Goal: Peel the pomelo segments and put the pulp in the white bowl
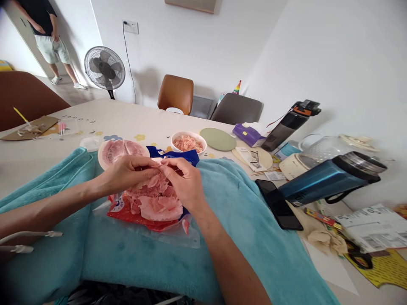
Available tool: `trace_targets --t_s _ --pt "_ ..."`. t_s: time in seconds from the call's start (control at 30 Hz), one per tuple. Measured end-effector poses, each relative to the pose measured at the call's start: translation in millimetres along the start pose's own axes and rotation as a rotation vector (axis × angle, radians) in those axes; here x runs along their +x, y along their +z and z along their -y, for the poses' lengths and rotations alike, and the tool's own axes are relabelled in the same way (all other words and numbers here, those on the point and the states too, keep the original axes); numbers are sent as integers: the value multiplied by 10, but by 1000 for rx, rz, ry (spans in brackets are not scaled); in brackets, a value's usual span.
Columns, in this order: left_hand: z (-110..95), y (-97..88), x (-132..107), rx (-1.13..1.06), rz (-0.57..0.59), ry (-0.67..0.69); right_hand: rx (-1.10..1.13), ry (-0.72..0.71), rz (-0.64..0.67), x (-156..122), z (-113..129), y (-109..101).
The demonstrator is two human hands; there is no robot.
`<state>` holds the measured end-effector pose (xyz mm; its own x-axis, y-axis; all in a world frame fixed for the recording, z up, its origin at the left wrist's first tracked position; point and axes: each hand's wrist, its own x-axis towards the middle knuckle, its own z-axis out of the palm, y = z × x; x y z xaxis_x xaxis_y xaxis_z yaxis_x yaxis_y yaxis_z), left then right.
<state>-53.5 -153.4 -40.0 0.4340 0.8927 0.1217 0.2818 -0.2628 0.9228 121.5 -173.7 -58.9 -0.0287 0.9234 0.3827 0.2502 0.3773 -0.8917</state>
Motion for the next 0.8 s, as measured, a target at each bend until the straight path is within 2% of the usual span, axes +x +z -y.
trace_targets --t_s 0.13,0.23,0.3,0.47,0.6,0.7,0.8 --pt "-1 -45 25 -24 38 13 398 324 3 3 5 28" --pt "34 -87 64 -126 111 -25 660 418 23 9 5 40" --pt "55 -115 86 -191 149 -61 730 434 55 15 14 33" --pt "45 -200 110 -240 198 -56 691 448 115 3 59 29" --pt "-18 -201 61 -91 217 59 534 377 -20 -31 63 90" --pt "-61 -157 4 39 285 151 434 329 -141 -31 47 109" --pt "-53 -151 -1 81 310 142 547 374 -100 -9 41 83"
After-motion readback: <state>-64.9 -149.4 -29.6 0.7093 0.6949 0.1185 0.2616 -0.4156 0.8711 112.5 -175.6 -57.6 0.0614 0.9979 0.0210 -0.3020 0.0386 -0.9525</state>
